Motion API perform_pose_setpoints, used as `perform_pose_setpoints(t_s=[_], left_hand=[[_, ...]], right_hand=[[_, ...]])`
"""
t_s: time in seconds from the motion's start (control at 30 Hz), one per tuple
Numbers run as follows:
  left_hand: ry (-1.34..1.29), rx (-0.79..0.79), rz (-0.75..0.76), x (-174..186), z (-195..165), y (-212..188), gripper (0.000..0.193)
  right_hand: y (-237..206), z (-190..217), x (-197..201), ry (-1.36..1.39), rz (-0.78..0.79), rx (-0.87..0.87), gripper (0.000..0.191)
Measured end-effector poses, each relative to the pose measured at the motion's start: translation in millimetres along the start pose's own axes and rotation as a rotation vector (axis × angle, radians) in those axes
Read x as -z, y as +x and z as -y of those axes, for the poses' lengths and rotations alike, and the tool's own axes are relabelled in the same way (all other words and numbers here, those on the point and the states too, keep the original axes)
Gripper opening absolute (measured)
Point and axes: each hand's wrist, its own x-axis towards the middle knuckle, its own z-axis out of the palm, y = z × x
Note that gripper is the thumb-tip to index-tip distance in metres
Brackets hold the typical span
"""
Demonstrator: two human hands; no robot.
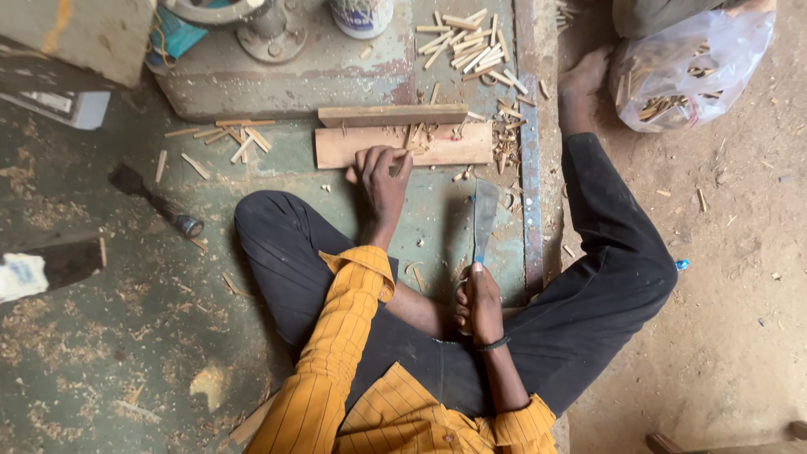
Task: The person sits on the floor and uses a chisel to shape small wooden sticks. They hold each stick against a wooden guide and repeatedly scrape the surface with the chisel to remove shavings. The person handles the sticks one at a time, occasionally adjusting their grip or position.
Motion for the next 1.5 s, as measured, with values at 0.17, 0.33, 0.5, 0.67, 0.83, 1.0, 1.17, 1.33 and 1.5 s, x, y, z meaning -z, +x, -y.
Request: perform_pose_setpoints(t_s=[0.17,0.33,0.5,0.67,0.83,1.0,1.17,1.33,1.5], left_hand=[[0.006,0.032,0.03,-2,8,0,0.026],[-0.038,0.198,0.042,8,12,-1,0.043],[-0.082,0.283,-0.039,11,19,1,0.061],[0.1,0.332,-0.073,8,32,-1,0.06],[0.062,0.303,-0.113,4,43,-1,0.057],[0.093,0.305,-0.103,3,46,0,0.054],[0.126,0.289,-0.111,1,46,4,0.051],[0.098,0.292,-0.078,5,47,9,0.059],[0.102,0.349,-0.043,5,45,14,0.068]], right_hand=[[0,-2,-9,-0.125,-0.021,0.04,0.032],[5,3,-31,-0.242,0.04,0.082,0.031],[20,21,-73,-0.579,0.01,0.076,0.038],[34,34,-109,-0.729,-0.004,0.082,0.043],[39,36,-127,-0.842,-0.038,0.086,0.046],[36,41,-129,-0.836,-0.026,0.034,0.046],[44,40,-137,-0.937,-0.079,0.042,0.048],[72,32,-141,-0.955,-0.091,0.141,0.048],[112,19,-141,-0.828,-0.085,0.188,0.051]])
